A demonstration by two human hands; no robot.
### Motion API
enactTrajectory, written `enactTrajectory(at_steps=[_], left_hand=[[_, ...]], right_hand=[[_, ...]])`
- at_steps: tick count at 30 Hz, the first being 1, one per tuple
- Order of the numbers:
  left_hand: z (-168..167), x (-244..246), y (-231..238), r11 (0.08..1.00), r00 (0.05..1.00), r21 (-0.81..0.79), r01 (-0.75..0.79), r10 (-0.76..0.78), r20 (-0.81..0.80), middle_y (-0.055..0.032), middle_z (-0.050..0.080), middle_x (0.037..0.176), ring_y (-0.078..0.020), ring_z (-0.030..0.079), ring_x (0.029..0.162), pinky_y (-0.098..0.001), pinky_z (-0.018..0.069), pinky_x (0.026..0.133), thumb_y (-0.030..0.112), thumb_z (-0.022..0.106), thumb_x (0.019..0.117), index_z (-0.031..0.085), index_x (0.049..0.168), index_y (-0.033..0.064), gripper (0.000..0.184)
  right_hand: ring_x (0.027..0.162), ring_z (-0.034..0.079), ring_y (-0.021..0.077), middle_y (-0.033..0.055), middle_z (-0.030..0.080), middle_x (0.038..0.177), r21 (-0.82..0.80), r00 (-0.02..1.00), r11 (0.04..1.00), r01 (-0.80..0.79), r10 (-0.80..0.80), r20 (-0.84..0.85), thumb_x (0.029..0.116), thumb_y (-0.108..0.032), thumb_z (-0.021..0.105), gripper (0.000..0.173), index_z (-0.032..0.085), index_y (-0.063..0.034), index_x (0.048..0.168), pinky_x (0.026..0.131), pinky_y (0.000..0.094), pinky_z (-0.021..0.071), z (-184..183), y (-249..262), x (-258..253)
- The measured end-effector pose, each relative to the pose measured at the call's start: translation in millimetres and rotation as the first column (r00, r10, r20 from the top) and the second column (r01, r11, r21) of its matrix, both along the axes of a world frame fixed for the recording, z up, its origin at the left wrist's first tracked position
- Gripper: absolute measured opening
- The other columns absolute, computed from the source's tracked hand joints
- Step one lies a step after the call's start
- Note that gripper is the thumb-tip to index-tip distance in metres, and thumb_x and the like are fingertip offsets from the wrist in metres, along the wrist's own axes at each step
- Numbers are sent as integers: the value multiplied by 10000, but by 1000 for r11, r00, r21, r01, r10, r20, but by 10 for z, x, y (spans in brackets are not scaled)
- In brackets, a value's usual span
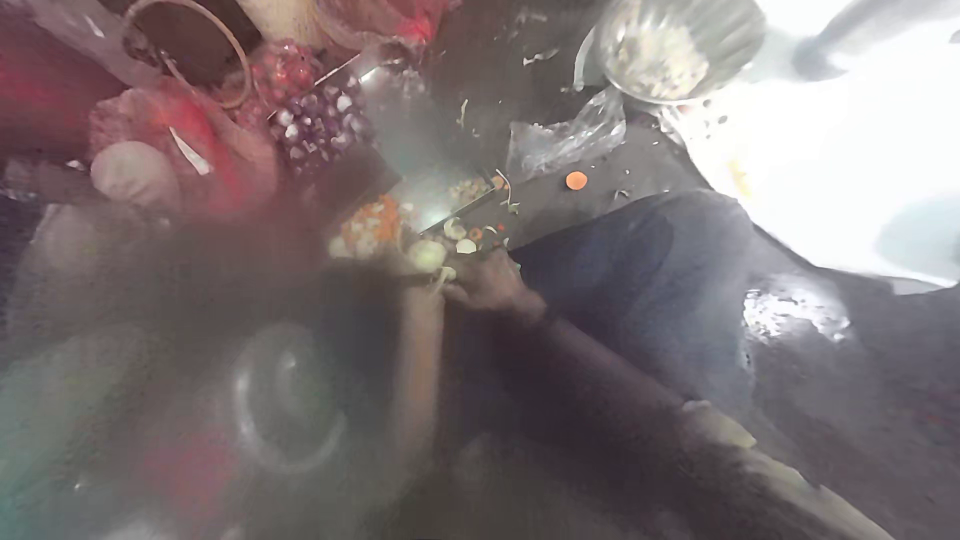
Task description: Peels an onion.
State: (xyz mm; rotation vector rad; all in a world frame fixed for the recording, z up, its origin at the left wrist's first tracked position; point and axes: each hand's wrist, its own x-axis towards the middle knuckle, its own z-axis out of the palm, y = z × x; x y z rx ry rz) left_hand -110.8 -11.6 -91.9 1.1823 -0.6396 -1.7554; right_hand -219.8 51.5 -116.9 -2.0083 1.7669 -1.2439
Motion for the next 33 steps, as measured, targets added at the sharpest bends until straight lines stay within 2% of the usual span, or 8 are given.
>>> enactTrajectory(at_steps=[5,7,9,11,15,24,28,33], left_hand=[[167,-85,-119,990,932,141,-24,74,-355,-53,681,890,-163,696,790,-365,618,681,566,259,1086,594,1102,137,545],[103,-27,-239,993,832,117,-30,89,-548,-51,667,897,-179,684,813,-379,611,744,634,196,1061,593,1084,132,641],[61,76,-369,994,741,66,-83,107,-663,-45,648,920,-174,677,852,-363,606,798,681,154,1038,560,1086,131,685],[7,180,-471,996,688,-13,-92,54,-723,-40,643,932,-170,670,889,-362,594,833,742,135,1004,567,1057,131,750],[64,180,-430,999,738,13,-37,36,-673,-45,662,1000,-199,677,977,-428,582,917,773,164,983,596,1072,148,765],[137,167,-369,980,849,-200,18,-121,-514,-47,669,917,-213,673,818,-412,594,714,652,140,1052,655,1016,163,711],[71,153,-351,952,902,-303,33,-159,-402,-67,679,976,-239,684,871,-447,600,753,525,234,1071,655,1046,151,564],[124,96,-328,908,982,-418,35,-109,-153,-96,670,1057,-242,676,924,-460,595,816,319,274,1051,629,1116,110,418]], right_hand=[[547,662,241,95,672,646,-60,968,983,172,-157,194,903,-306,653,331,748,3,977,488,463,533,-85,2,58],[614,661,194,98,675,702,142,826,932,334,-362,433,954,-257,643,278,714,12,956,583,419,566,-87,30,69],[535,571,150,56,595,659,286,590,866,411,-491,641,1060,-360,551,371,666,-18,974,508,371,527,-97,-20,-81],[479,506,89,-41,506,600,230,526,873,430,-450,722,1084,-462,472,415,608,-100,934,470,318,508,-204,-112,-319],[708,678,255,120,676,797,403,760,834,376,-526,381,1035,-467,579,469,682,-16,1115,682,512,577,-208,-140,-472],[652,646,332,125,610,714,446,864,780,439,-503,30,944,-775,433,754,645,-54,1006,563,564,505,18,24,-415],[524,545,219,58,548,673,385,847,883,269,-408,341,1025,-663,431,577,629,-120,1038,456,437,466,-59,45,-394],[442,427,115,1,442,595,301,500,947,-110,-209,841,1020,-735,266,633,568,-180,994,417,258,414,-106,59,-257]])
